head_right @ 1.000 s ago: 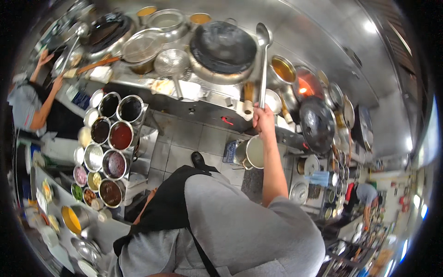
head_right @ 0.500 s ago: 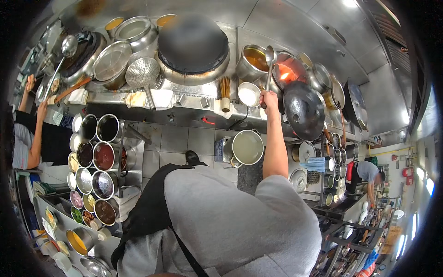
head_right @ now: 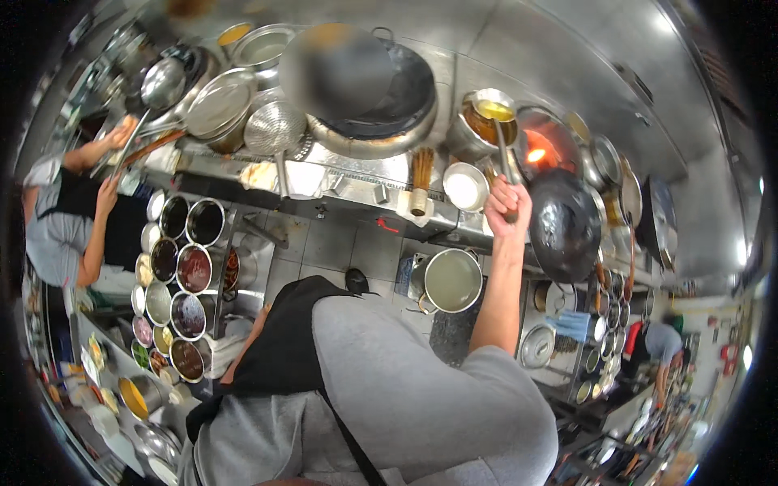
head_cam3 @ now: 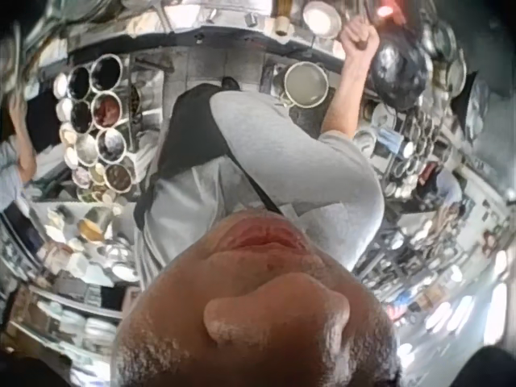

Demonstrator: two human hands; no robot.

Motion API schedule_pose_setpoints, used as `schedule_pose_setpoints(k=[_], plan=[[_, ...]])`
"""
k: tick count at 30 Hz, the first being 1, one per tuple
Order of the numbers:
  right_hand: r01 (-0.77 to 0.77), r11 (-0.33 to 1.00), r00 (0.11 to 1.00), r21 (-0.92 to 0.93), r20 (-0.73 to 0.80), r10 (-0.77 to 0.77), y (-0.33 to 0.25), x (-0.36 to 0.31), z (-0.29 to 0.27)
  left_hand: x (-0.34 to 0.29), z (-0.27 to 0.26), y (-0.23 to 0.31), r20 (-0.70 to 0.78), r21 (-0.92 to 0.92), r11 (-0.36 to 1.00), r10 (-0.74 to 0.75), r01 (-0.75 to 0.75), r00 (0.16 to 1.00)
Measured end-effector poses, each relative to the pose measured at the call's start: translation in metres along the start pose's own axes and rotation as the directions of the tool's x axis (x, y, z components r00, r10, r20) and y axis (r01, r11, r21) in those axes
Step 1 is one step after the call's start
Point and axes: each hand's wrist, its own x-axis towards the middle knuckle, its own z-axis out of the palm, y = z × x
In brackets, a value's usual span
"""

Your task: The recorder prepares and cooks fried rice in a wok, adding ingredients like egg and rice and stir-frying.

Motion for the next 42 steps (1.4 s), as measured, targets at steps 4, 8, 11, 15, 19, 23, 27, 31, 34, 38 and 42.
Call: schedule_pose_setpoints(k=[4,8,11,15,19,23,27,31,34,38,42], plan=[[-0.078,0.996,0.995,0.03,0.056,0.076,0.03,0.009,0.016,0.003,0.006,0.068,0.314,0.012,0.967,-0.246,0.255,0.917],[-0.201,0.974,0.979,0.1,0.048,0.197,0.054,0.028,0.018,-0.022,-0.029,0.135,0.311,0.01,0.954,-0.289,0.301,0.905],[-0.301,0.946,0.953,0.123,0.013,0.302,0.059,0.051,0.015,-0.045,-0.051,0.154,0.152,0.017,0.975,-0.224,0.224,0.963],[-0.514,0.846,0.838,0.141,-0.125,0.53,0.058,0.091,0.004,-0.079,-0.083,0.193,0.169,0.006,0.926,-0.374,0.378,0.912],[-0.652,0.756,0.745,-0.063,-0.235,0.624,0.049,0.13,-0.033,-0.112,-0.037,0.162,0.052,-0.13,0.731,-0.67,0.67,0.741],[-0.521,0.38,0.853,-0.765,-0.449,0.266,0.078,0.144,-0.055,-0.14,-0.03,0.185,-0.036,-0.283,0.633,-0.758,0.721,0.652],[-0.042,-0.662,0.996,-0.748,-0.088,0.035,0.056,0.168,-0.121,-0.158,-0.077,0.231,-0.167,-0.402,0.617,-0.776,0.676,0.609],[-0.027,-0.841,0.995,-0.54,-0.1,0.032,0.068,0.183,-0.122,-0.205,-0.114,0.217,-0.306,-0.569,0.485,-0.874,0.664,0.376],[-0.093,-0.96,0.982,-0.262,-0.182,-0.046,0.088,0.181,-0.091,-0.247,-0.142,0.199,-0.532,-0.666,0.487,-0.841,0.564,0.098],[-0.045,-0.998,0.987,-0.038,0.151,-0.05,0.171,0.157,-0.037,-0.31,-0.154,0.155,-0.574,-0.749,0.412,-0.795,0.519,-0.198],[0.481,-0.503,0.839,-0.718,0.21,0.502,0.259,0.169,-0.093,-0.339,-0.143,0.106,-0.439,-0.83,0.251,-0.845,0.499,-0.306]])
